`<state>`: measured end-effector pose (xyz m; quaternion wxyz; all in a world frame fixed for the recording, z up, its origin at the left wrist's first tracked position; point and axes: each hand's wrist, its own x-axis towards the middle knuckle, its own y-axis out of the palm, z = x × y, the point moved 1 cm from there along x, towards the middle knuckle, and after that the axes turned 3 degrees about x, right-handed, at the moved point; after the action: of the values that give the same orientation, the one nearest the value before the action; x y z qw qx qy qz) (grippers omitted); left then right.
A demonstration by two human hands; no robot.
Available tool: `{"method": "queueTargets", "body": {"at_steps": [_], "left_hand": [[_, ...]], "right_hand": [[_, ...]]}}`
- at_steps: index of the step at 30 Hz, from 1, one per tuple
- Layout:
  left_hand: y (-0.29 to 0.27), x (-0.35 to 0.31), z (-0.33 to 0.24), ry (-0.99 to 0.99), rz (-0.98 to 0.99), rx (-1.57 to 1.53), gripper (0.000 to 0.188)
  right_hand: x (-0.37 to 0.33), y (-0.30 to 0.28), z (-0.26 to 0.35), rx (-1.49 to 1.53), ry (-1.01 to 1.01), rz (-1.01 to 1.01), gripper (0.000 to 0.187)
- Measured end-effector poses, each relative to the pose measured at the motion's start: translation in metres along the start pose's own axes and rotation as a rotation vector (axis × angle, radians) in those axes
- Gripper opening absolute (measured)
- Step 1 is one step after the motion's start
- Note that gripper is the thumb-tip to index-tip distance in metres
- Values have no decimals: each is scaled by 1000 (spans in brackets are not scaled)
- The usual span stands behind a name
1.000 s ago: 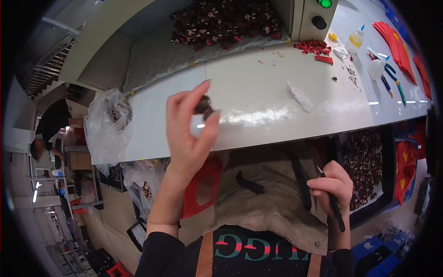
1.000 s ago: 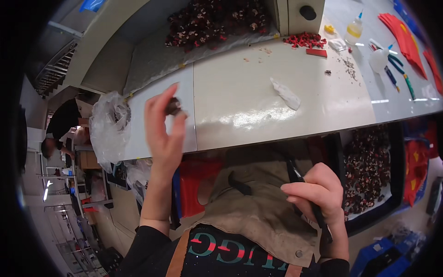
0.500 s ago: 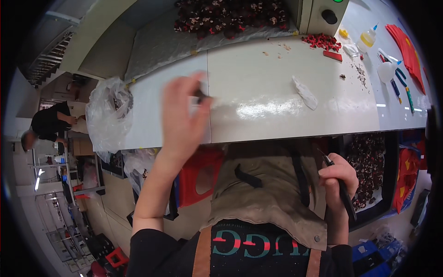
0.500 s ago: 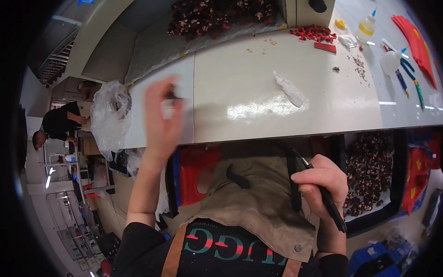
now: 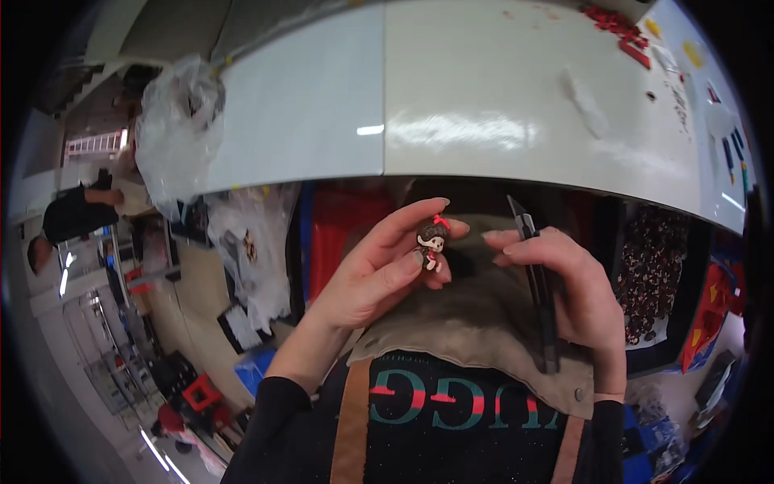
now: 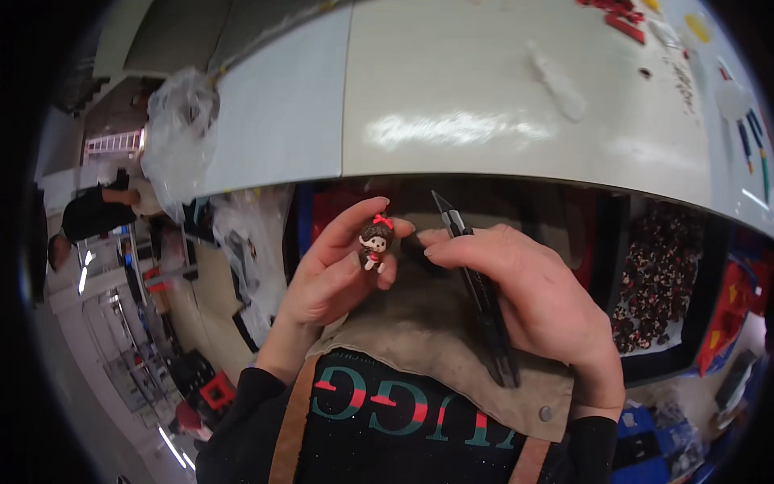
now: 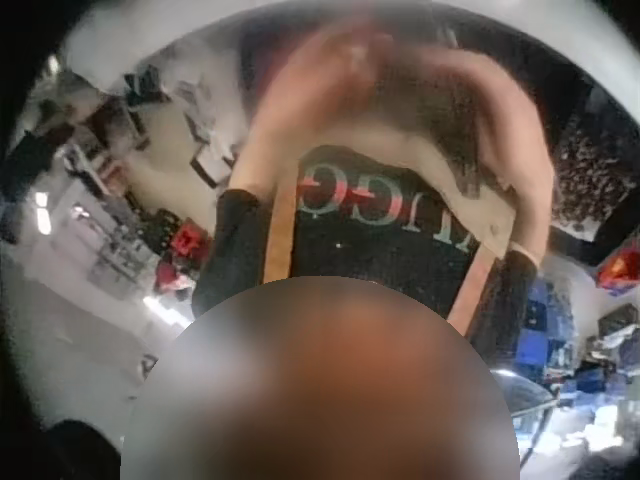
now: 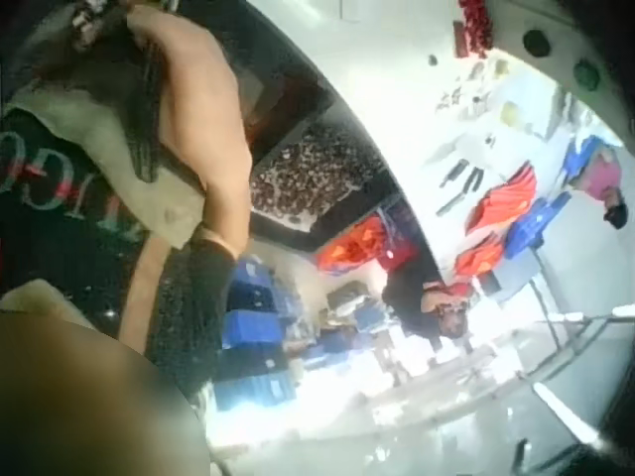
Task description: Applying glue and detailing small toy figures with a marker at a factory workstation.
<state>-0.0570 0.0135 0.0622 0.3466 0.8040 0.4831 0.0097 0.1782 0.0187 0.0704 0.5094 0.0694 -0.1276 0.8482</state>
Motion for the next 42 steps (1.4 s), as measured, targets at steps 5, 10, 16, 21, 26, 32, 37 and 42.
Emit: {"method": "queueTargets", "body": {"at_steps": [5,10,16,21,26,32,37,42], "left_hand": [[-12,-25,23,42,-132,-151,56],[-21,-33,26,13,-145,-123,52],[-24,-33,23,-63,-205,-82,48],[-30,-33,27,-53,-176,-40,45],[-31,-32,29,-35,-155,-22,43],[-28,-27,26,-61,-186,-47,42],[-27,-24,26,-65,-184,-40,39],[-32,-26,32,-11,-169,8,39]], "right_hand": [[4,20,-4,568,350,58,32],[7,35,1,727,429,38,42],[2,40,1,924,585,6,47],[2,44,-1,1068,722,11,50],[-5,58,-14,788,463,-79,53],[-5,56,-27,585,393,-79,42],[-5,59,-20,674,502,-144,24],[-5,59,-20,688,551,-107,21]]}}
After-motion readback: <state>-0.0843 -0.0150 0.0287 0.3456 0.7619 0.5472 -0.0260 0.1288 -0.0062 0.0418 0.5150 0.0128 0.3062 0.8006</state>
